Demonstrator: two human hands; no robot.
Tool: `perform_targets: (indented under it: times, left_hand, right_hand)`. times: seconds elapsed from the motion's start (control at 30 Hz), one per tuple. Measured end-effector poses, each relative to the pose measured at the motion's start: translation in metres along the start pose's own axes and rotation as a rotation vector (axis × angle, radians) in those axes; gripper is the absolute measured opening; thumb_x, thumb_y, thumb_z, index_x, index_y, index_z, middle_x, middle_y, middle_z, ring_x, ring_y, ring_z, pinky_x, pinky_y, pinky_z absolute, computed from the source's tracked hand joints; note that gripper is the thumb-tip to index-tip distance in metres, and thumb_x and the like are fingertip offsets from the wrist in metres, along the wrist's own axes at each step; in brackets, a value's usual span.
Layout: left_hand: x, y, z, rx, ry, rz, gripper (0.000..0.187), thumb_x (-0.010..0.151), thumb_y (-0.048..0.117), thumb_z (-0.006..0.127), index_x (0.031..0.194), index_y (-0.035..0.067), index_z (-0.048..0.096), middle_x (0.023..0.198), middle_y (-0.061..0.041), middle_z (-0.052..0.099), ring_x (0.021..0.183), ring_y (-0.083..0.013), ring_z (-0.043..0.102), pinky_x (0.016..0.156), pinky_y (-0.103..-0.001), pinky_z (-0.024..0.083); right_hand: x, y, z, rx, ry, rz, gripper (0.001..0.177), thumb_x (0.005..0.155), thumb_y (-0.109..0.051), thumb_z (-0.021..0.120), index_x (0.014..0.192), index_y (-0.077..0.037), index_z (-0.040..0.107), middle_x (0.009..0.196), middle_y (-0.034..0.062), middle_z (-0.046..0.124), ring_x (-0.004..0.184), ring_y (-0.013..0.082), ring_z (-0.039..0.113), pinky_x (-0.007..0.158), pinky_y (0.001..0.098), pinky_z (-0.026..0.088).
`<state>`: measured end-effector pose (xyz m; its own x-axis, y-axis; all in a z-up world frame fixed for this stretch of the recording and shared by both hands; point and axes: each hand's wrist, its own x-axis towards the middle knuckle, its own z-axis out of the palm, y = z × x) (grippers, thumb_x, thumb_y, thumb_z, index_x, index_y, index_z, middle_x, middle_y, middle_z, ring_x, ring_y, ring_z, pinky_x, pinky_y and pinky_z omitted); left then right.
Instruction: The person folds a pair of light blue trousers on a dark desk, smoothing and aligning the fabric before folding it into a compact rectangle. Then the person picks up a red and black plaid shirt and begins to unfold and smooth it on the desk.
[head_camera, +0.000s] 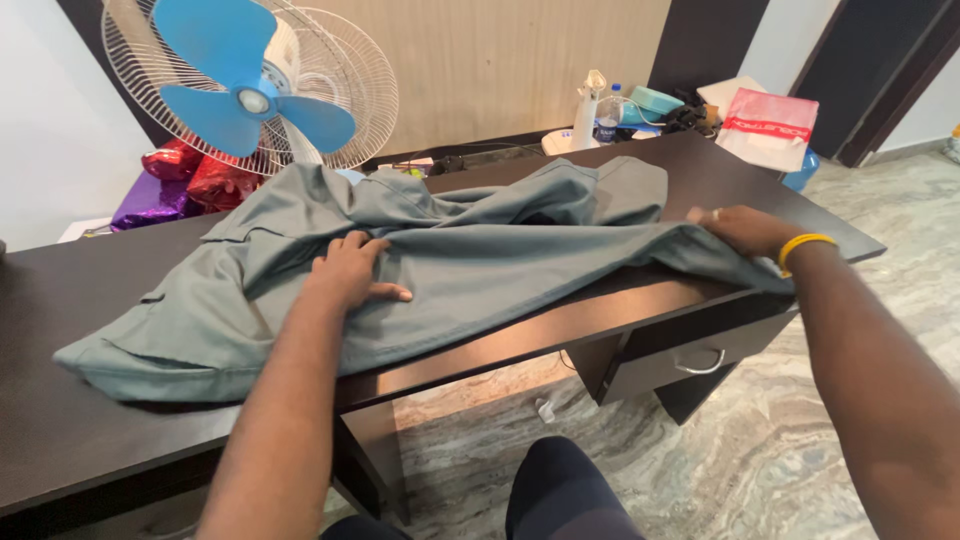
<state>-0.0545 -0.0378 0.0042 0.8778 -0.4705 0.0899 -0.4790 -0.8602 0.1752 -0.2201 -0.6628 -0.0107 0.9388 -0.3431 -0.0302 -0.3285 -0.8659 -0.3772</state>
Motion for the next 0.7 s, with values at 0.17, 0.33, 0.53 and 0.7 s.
perform_targets:
  times: [0.17,0.33,0.53,0.7]
  left_hand:
    - [0.012,0.024,-0.002,0.073,-0.26,-0.075,0.132,0.05,0.062,0.1,0.159,0.037,0.029,0.168,-0.005,0.01,0.153,-0.0359,0.008,0.11,-0.077,0.015]
    - [0.012,0.007,-0.014,-0.096,0.08,0.153,0.053,0.085,0.056,0.076,0.125,0.022,0.075,0.142,-0.01,0.06,0.138,-0.0307,0.052,0.116,-0.047,0.045]
    - [-0.008,-0.045,-0.01,0.3,0.671,-0.02,0.026,0.096,0.039,0.069,0.106,0.017,0.078,0.117,-0.006,0.069,0.114,-0.0273,0.066,0.096,-0.047,0.051]
    - [-0.022,-0.106,0.0,-0.04,0.613,-0.263,0.048,0.105,0.053,0.05,0.113,0.015,0.078,0.124,-0.013,0.069,0.119,-0.0365,0.063,0.101,-0.055,0.042]
  right_hand:
    - [0.017,0.036,0.006,-0.172,-0.163,-0.128,0.074,0.084,-0.049,0.071,0.151,-0.02,0.058,0.123,0.025,0.068,0.111,0.0323,0.066,0.095,0.0403,0.052]
    - [0.021,0.053,-0.046,-0.21,-0.332,0.436,0.079,0.084,-0.056,0.083,0.148,-0.022,0.051,0.139,0.0111,0.059,0.13,0.0329,0.062,0.1,0.0565,0.059]
    - [0.044,-0.006,-0.002,-0.379,-0.073,0.104,0.09,0.095,-0.078,0.04,0.141,-0.003,0.061,0.149,0.023,0.054,0.141,0.0409,0.047,0.118,0.0498,0.037]
    - [0.017,-0.055,0.057,-0.388,-0.174,0.215,0.116,0.082,-0.092,0.037,0.161,-0.006,0.025,0.167,0.0251,0.02,0.156,0.0443,0.013,0.126,0.0548,0.015]
